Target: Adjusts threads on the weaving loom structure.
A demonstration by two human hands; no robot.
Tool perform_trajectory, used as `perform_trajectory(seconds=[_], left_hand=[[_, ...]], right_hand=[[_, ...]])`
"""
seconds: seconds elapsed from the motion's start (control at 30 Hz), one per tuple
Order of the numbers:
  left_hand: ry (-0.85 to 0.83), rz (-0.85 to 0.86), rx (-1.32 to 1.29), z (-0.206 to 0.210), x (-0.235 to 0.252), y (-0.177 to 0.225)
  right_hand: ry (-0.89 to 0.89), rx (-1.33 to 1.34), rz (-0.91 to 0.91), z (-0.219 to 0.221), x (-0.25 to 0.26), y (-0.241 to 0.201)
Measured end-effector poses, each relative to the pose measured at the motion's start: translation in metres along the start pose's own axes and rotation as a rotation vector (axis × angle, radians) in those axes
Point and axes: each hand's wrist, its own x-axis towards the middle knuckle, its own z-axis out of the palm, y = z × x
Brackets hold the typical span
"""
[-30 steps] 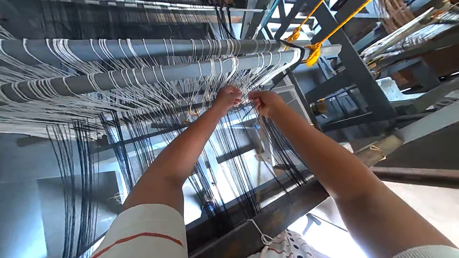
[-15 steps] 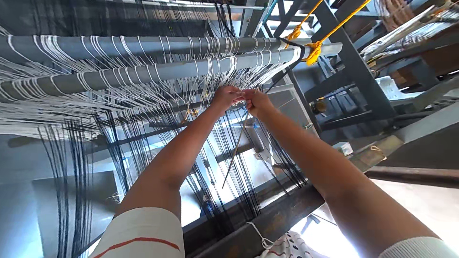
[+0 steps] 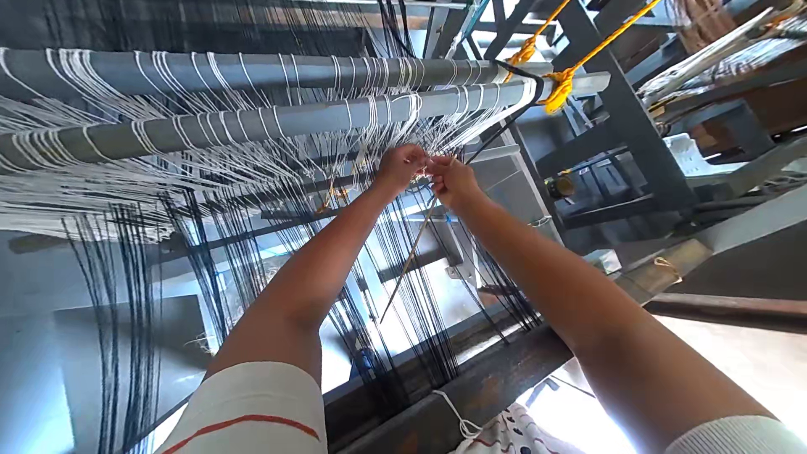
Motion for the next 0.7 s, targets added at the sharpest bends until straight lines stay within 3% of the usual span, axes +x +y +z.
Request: perform_trajectory(seconds=[0.43, 0.57, 0.7], left_hand=[[-0.043, 0.063, 0.084, -0.0009, 0.002, -0.0047], [-0.026, 0.035, 0.021, -0.0002, 0.0026, -0.008], [-0.117, -0.075, -0.068, -0.0033, -0.0016, -0.0007]], right_hand=[[0.016, -0.003, -0.036, 0.0, -0.0031, 0.004], [0.037, -0.013, -0.047, -0.0009, -0.0024, 0.0028], [0.038, -0.004, -0.062, 0.0021, -0.0037, 0.0025]])
